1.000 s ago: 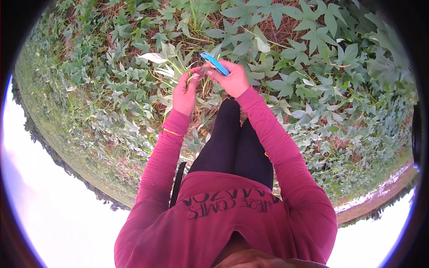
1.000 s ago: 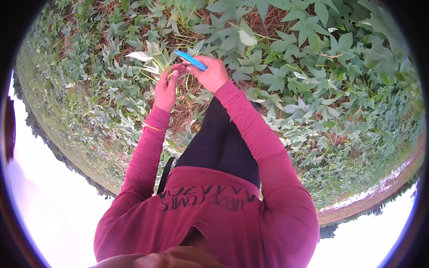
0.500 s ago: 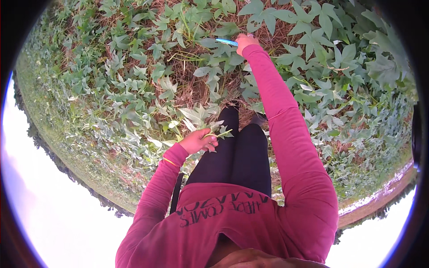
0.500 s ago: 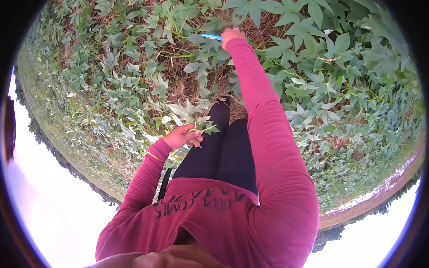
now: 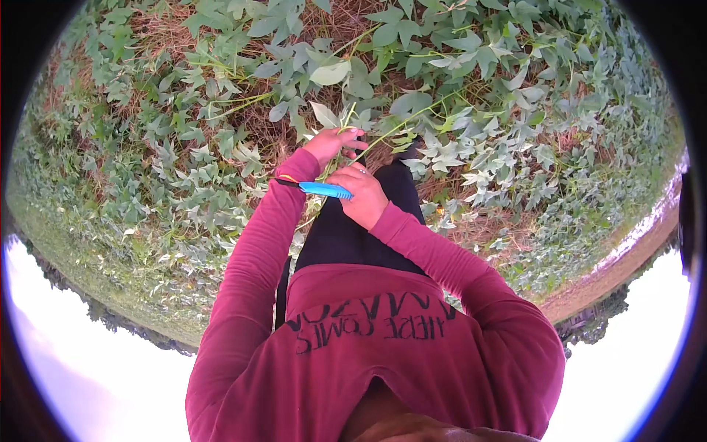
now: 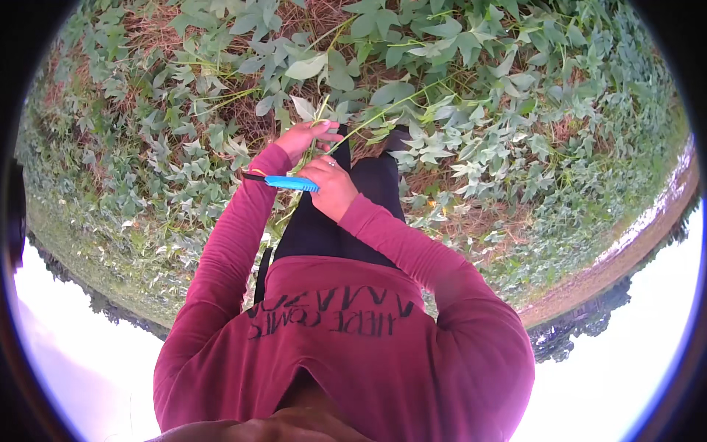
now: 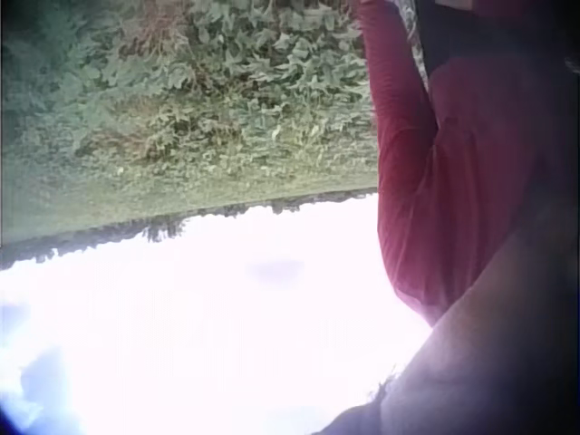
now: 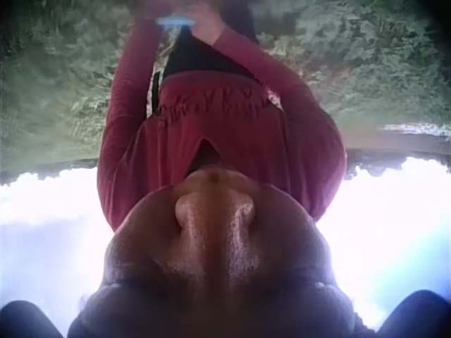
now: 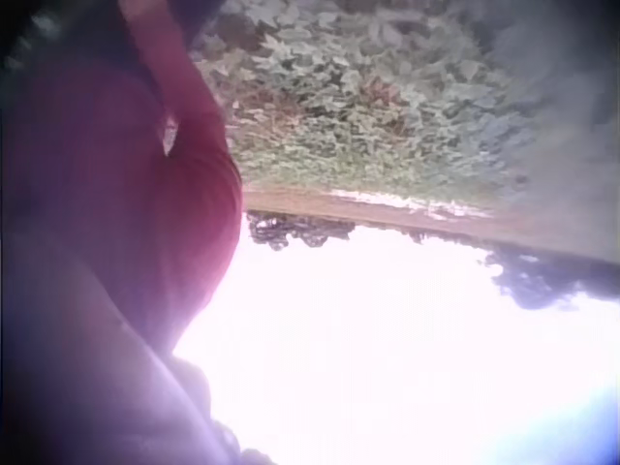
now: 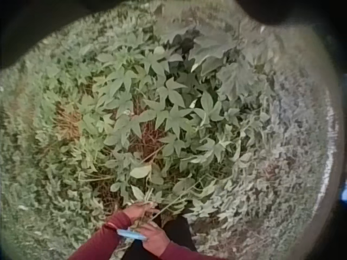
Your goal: The person harvests green stems from an outdoor field using a utility knife, gathering the cut stems into a bundle by hand.
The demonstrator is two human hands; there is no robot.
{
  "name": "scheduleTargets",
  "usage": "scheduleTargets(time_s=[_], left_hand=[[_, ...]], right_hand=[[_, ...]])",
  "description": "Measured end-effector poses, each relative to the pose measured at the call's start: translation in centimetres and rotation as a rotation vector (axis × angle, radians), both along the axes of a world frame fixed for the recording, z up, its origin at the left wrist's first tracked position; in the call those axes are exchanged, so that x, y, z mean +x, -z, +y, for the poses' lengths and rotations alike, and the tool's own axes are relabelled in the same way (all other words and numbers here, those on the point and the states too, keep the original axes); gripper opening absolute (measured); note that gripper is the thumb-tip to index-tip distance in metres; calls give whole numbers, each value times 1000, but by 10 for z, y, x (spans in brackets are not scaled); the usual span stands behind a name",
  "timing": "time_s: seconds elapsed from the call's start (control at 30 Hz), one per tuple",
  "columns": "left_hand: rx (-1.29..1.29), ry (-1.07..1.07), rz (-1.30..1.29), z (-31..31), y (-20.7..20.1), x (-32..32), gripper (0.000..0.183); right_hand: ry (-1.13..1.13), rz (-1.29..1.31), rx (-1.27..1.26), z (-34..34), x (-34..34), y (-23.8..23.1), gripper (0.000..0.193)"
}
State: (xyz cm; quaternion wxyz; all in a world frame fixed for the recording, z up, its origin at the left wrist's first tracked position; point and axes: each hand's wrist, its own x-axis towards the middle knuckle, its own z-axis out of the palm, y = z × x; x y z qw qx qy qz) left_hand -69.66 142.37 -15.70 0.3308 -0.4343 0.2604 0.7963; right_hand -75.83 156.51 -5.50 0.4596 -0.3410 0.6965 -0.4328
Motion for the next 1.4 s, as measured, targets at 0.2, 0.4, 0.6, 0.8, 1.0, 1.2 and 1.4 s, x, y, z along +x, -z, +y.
scheduleTargets(time_s=[0.2, 0.4, 0.6, 0.8, 1.0, 1.2, 1.4], left_hand=[[-81, 204, -5, 32, -20, -28, 35], [95, 297, 21, 9, -50, -53, 35], [74, 407, 3, 0, -62, -68, 38], [79, 601, 50, 13, -51, -98, 38], [81, 658, 57, 18, -85, -75, 41], [98, 797, 116, 54, -81, -104, 42], [-164, 505, 36, 53, -78, -99, 40]], right_hand=[[488, -573, 4, 53, -46, -21, 18], [484, 42, 1233, 256, -77, 102, 67], [661, 93, 951, 166, -98, 160, 71], [741, -277, 1158, 229, -7, 217, 66], [1075, -1035, 674, 220, 40, 113, 38], [1667, -1290, -284, 101, -51, 81, 35], [1708, -666, 42, 134, -95, 53, 17]])
